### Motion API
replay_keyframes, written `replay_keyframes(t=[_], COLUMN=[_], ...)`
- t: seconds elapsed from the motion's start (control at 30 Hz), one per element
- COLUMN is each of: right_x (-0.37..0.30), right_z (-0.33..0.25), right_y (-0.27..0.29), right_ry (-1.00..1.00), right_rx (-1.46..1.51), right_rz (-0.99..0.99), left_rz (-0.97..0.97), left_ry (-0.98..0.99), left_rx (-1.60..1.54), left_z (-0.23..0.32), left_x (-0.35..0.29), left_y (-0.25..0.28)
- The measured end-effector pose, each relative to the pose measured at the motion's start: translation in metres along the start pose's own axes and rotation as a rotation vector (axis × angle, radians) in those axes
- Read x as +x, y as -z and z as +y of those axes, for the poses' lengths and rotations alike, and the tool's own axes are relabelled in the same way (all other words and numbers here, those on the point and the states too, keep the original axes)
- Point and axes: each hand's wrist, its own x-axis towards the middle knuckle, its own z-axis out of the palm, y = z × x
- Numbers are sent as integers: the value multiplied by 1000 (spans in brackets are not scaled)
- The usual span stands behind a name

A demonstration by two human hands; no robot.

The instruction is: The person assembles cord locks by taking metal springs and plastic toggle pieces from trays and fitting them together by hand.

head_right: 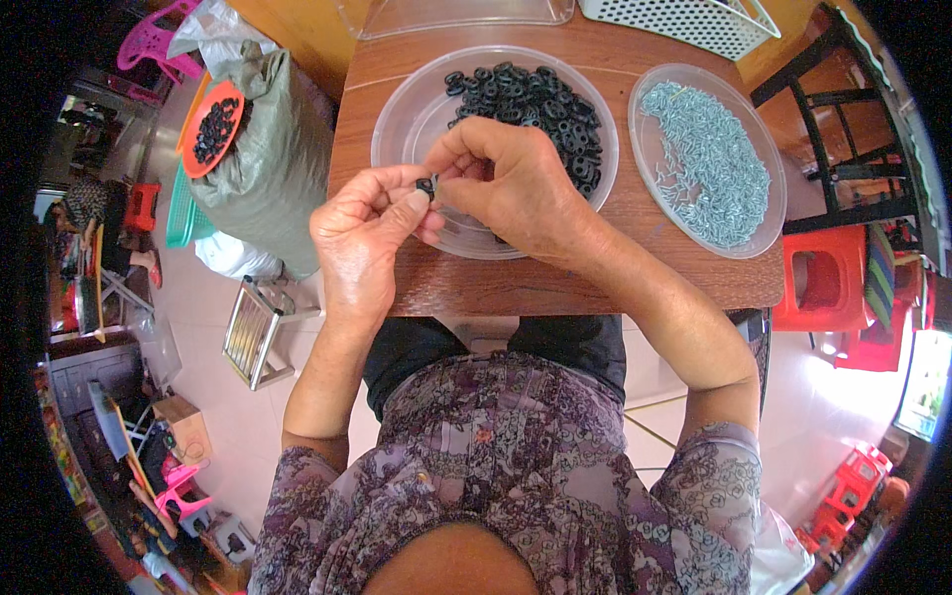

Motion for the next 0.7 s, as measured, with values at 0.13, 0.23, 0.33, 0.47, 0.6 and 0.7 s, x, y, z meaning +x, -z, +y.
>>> replay_keyframes(t=[0.13, 0.23, 0.33, 0.47, 0.6, 0.7], right_x=[-1, -2, -2, -2, -4, -2], right_z=[1, 2, 4, 11, 11, 16], right_y=[0, -1, -4, -8, -7, -8], right_ry=[1, 15, -17, -42, -118, -56], right_rx=[11, 28, 76, 121, 122, 140], right_rz=[-2, 5, 15, 23, -37, -18], left_rz=[3, 26, 48, 51, 56, 66], left_ry=[-17, -21, -104, -163, -121, -61], left_rx=[50, 45, 197, 318, 254, 119], left_z=[1, 1, -3, -8, -8, -4], left_x=[-2, -4, -6, -6, -5, -3], left_y=[-2, -4, -3, -3, -2, -2])
